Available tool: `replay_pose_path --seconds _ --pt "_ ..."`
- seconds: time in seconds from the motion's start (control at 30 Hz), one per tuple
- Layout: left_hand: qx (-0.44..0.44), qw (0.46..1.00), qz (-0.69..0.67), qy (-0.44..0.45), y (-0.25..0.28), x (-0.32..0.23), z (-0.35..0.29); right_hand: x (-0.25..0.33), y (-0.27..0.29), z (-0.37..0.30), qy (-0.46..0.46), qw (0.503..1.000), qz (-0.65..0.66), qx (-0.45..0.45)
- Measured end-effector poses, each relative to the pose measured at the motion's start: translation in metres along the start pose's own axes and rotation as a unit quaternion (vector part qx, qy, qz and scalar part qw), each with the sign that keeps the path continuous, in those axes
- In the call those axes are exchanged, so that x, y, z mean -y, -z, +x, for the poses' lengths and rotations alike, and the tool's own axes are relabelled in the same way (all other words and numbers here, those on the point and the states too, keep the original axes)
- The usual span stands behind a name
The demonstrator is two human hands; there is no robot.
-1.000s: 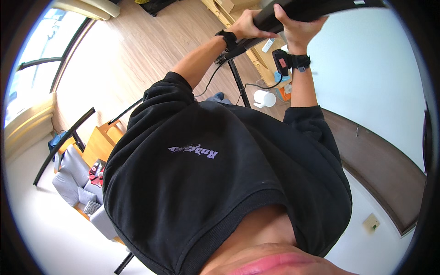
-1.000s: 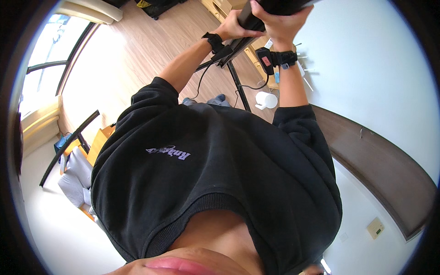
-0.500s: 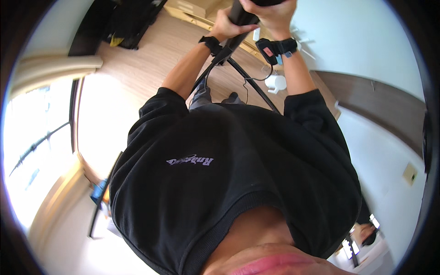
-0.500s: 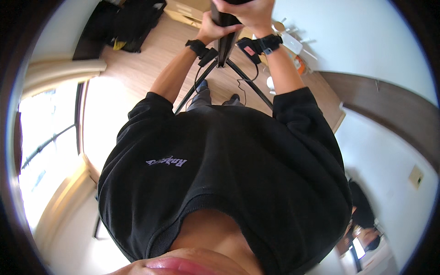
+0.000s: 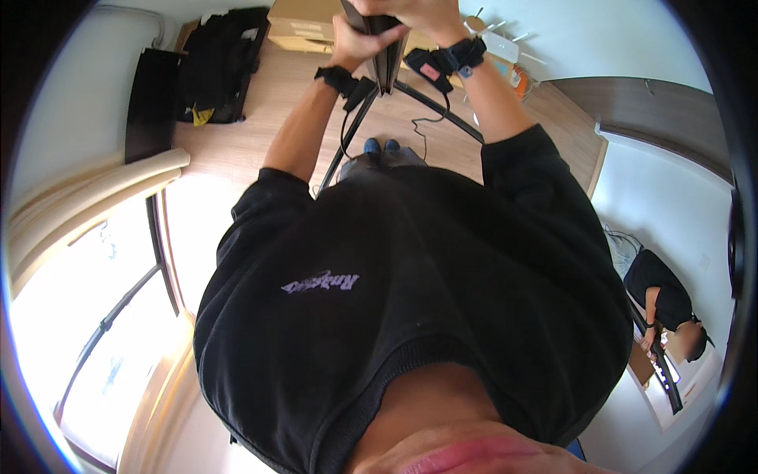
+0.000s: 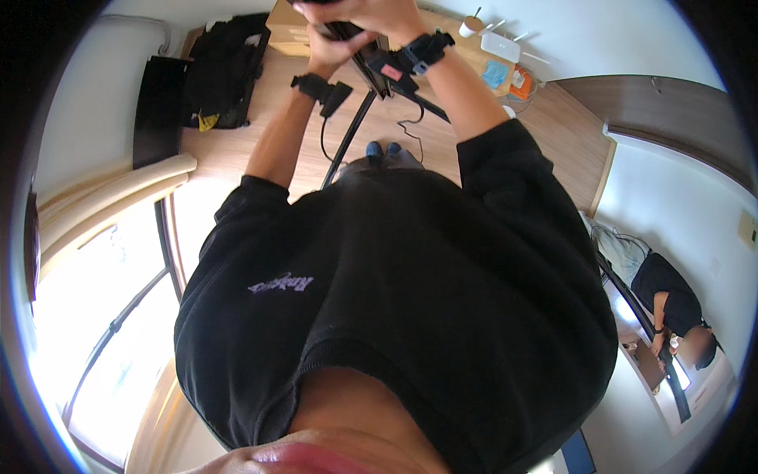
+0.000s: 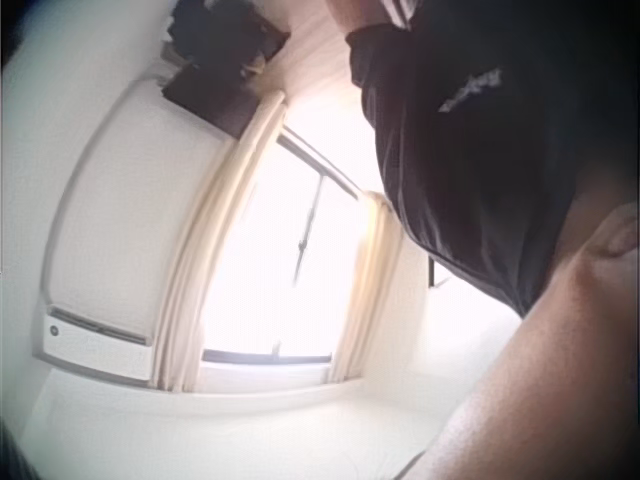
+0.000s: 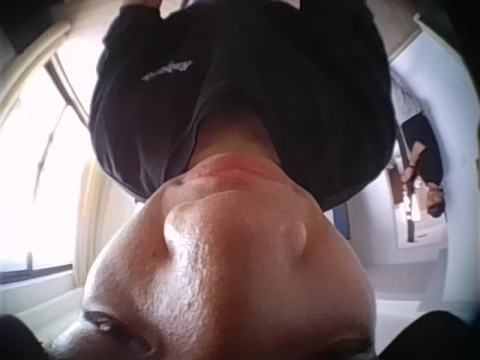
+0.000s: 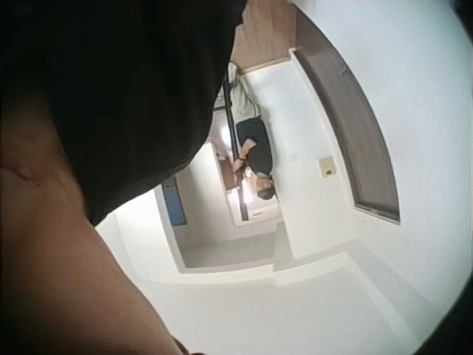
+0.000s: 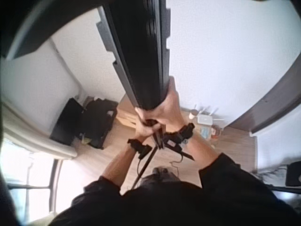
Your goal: The person assembles a metal frame by connecting long black bars and applying tape to joints. They handle multiple frame pieces, align them, and secure connections with tape while moving around the room.
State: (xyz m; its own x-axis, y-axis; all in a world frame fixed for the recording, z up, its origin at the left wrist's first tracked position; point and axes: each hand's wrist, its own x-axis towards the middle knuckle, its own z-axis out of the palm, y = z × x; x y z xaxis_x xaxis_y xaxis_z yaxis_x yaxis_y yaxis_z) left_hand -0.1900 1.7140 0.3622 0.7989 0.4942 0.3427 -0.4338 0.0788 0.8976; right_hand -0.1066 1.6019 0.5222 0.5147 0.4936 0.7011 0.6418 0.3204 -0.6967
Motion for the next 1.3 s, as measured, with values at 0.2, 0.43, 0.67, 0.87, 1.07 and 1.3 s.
replay_pose_path --seconds 0.2,0.43,0.67,0.87,1.07,1.3 --pt "-0.009 0.96 0.28 0.001 0.009 -0.044 -0.001 0.017 -0.01 0.013 0.029 1.0 -0.009 0.007" --pt "0.015 0.959 0.257 -0.119 0.035 -0.077 -0.026 0.053 -0.041 0.008 0.041 0.998 0.052 0.013" --pt "-0.02 0.95 0.264 -0.163 0.019 -0.103 -0.02 0.084 -0.025 0.025 0.022 0.998 0.054 0.021" --pt "0.018 0.961 0.242 -0.136 -0.009 -0.166 0.01 0.12 -0.008 0.069 0.066 0.997 0.038 -0.002" --pt "-0.019 0.982 0.187 -0.033 -0.098 -0.267 0.014 0.175 0.043 0.117 0.022 0.992 0.124 0.024" --pt "-0.069 0.968 0.231 -0.064 -0.15 -0.323 0.029 0.209 0.079 0.156 0.05 0.992 0.119 0.007"
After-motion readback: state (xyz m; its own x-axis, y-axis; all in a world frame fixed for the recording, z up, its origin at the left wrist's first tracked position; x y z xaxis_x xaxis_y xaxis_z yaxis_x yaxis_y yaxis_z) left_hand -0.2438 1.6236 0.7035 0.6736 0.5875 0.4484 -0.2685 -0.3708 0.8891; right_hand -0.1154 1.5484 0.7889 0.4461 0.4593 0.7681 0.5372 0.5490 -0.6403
